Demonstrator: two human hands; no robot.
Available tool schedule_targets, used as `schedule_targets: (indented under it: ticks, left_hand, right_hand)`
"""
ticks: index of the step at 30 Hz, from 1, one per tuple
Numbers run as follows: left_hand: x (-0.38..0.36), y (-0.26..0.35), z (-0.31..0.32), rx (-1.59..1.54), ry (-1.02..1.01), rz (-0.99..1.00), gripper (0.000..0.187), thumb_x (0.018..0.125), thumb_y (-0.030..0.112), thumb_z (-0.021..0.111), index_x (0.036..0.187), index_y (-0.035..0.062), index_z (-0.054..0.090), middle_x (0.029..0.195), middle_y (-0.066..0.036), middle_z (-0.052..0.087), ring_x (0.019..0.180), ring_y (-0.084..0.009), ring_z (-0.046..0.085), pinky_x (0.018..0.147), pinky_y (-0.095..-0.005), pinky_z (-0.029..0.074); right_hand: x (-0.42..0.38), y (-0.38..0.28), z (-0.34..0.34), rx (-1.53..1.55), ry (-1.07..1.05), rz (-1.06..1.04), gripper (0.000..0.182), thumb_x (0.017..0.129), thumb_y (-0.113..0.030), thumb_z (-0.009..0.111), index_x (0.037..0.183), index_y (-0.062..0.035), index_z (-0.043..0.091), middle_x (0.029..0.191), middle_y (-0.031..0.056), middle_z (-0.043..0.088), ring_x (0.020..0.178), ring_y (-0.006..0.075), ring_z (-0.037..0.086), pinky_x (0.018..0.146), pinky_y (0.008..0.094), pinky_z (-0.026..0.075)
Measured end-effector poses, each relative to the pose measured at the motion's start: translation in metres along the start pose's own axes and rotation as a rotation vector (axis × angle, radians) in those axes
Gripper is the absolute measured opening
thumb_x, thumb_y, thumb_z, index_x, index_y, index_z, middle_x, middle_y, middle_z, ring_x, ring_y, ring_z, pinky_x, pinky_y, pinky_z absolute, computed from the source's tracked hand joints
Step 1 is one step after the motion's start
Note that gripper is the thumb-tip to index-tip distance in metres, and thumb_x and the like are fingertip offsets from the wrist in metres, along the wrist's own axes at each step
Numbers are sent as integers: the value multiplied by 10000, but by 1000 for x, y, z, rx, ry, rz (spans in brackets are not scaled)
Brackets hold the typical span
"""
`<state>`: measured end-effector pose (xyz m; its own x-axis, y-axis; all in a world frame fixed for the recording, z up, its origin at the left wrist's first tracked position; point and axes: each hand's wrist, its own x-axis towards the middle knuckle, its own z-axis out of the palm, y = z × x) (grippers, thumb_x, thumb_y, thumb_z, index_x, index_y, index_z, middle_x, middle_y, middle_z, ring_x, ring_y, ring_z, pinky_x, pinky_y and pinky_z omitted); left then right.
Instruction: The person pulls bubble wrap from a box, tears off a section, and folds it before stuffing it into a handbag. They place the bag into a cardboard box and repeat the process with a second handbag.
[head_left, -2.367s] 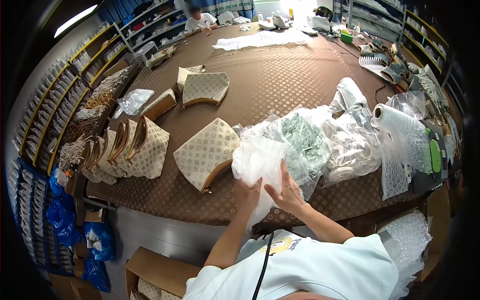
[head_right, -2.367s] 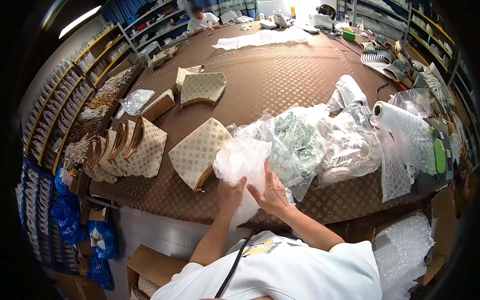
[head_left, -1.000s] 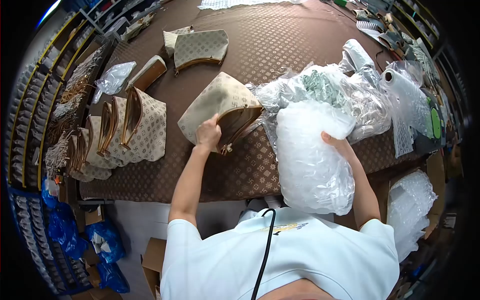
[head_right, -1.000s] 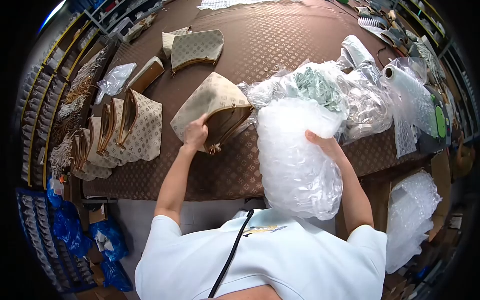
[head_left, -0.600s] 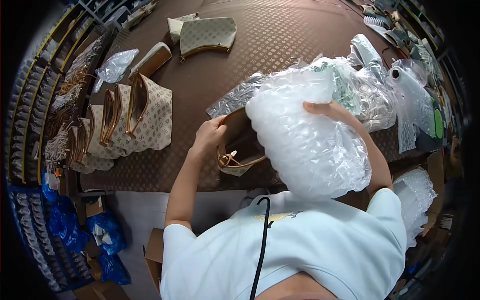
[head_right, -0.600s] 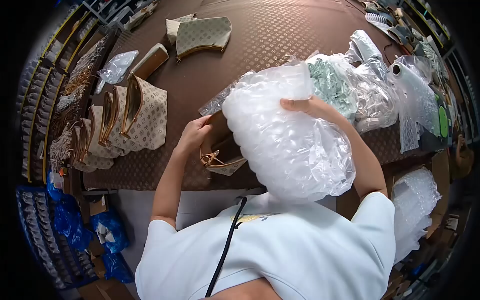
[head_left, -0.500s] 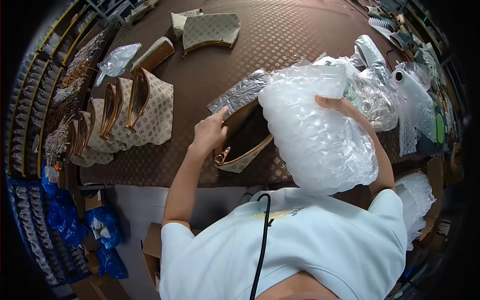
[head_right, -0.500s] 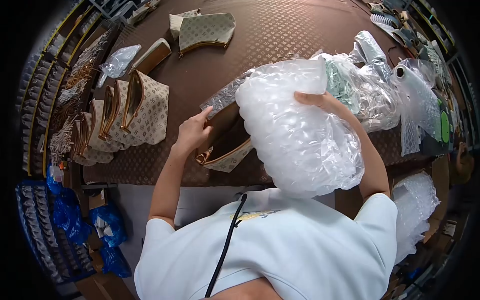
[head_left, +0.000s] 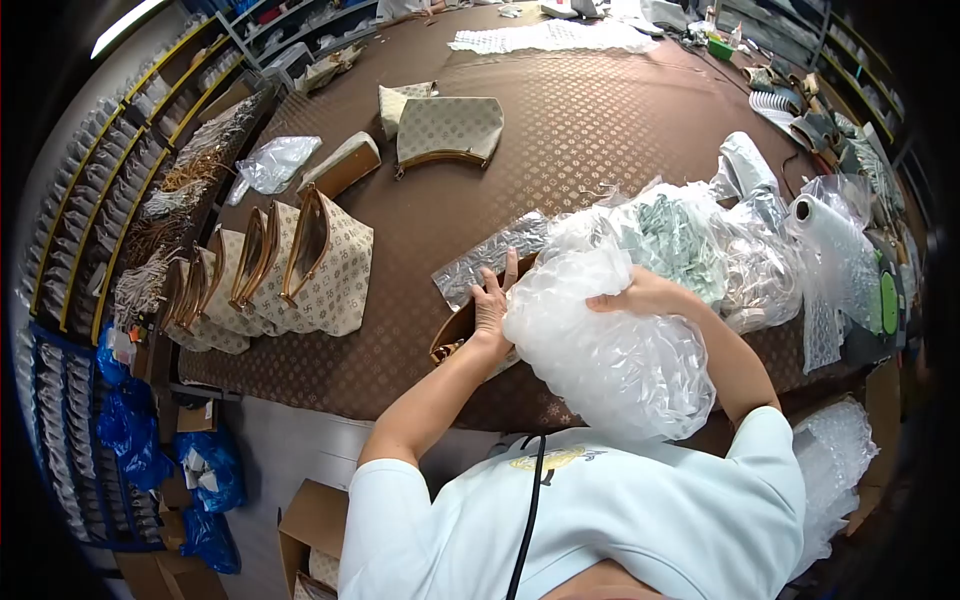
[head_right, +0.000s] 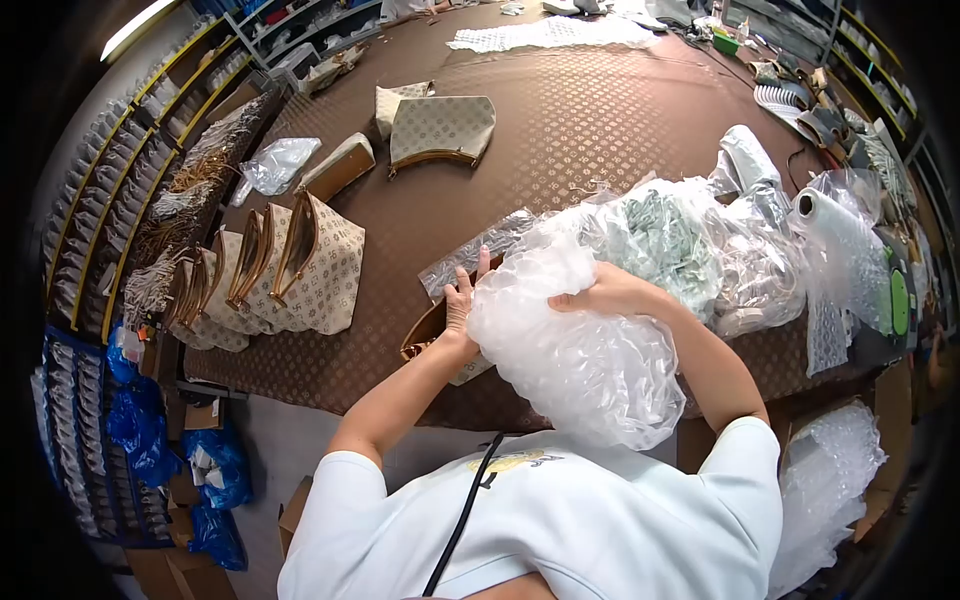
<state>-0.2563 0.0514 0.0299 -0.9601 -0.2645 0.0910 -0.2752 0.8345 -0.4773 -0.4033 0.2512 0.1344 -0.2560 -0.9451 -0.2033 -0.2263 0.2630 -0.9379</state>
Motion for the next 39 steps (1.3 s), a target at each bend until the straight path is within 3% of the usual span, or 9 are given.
schedule_targets:
  ticks: [5,9,15,22,24,29,31,36,39]
  left_hand:
    - [12,-15,9,-214,-29,-26,789,854,178,477,1424,331,-46,942,-162,523,515,-215,598,468,-360,525]
    - [14,-26,14,-592,-35,-161,760,900,250,438,1418,270,-117,850,-162,573,540,-231,611,483,-373,522]
    - [6,-54,33,-1322,-384,-420,290,771,300,594,968,97,657,905,-159,654,879,-283,625,755,-369,482]
    - [7,-19,3,-1097,-133,-360,273,723,162,570,974,79,637,910,-187,637,878,-344,603,769,-401,474]
    - [16,-13,23,-1051,-167,-416,254,757,281,592,894,78,659,862,-187,642,861,-349,609,758,-411,473]
    - [11,-24,38,-1386,-108,-341,270,700,282,638,787,31,592,794,-213,605,762,-371,589,634,-404,436]
    - [15,-23,21,-1382,-82,-301,272,712,268,631,786,18,554,778,-227,582,734,-381,566,630,-389,424]
    - [23,-21,57,-1807,-98,-376,357,826,92,570,1167,-11,551,915,-25,630,756,-111,560,674,-268,452]
    - [-22,-48,-44,-2013,-166,-416,737,851,329,593,1375,-43,232,1287,-148,437,1081,-171,488,895,-294,408]
  right_hand:
    - [-2,3,-7,-34,-84,89,491,797,-317,673,1166,-25,532,1067,88,592,1001,176,536,871,301,414]
    - [-9,-19,-9,106,-103,-20,538,790,-332,684,1191,-19,508,1091,96,579,1023,183,520,887,302,408]
    - [39,-4,7,-20,-173,159,557,761,-388,663,1174,-35,540,1095,100,591,1022,208,541,881,308,413]
    - [111,17,25,-841,-363,341,420,723,-422,639,1006,-113,663,976,99,652,833,233,623,734,367,486]
    - [152,90,38,-918,-262,-122,379,756,-333,574,1067,-127,644,1105,75,624,926,235,623,762,356,488]
    - [184,64,89,-1048,-98,451,329,798,-280,574,1096,-154,632,1123,77,617,1032,237,590,794,384,485]
    - [200,86,96,-884,272,156,330,843,-321,512,1093,-151,645,1170,74,595,1074,261,570,871,479,444]
    - [231,82,68,-742,164,295,377,841,-349,505,1134,-142,618,1223,79,558,1121,274,534,904,474,422]
    - [236,92,60,-711,55,351,413,838,-355,484,1166,-127,592,1260,91,527,1152,272,510,922,454,415]
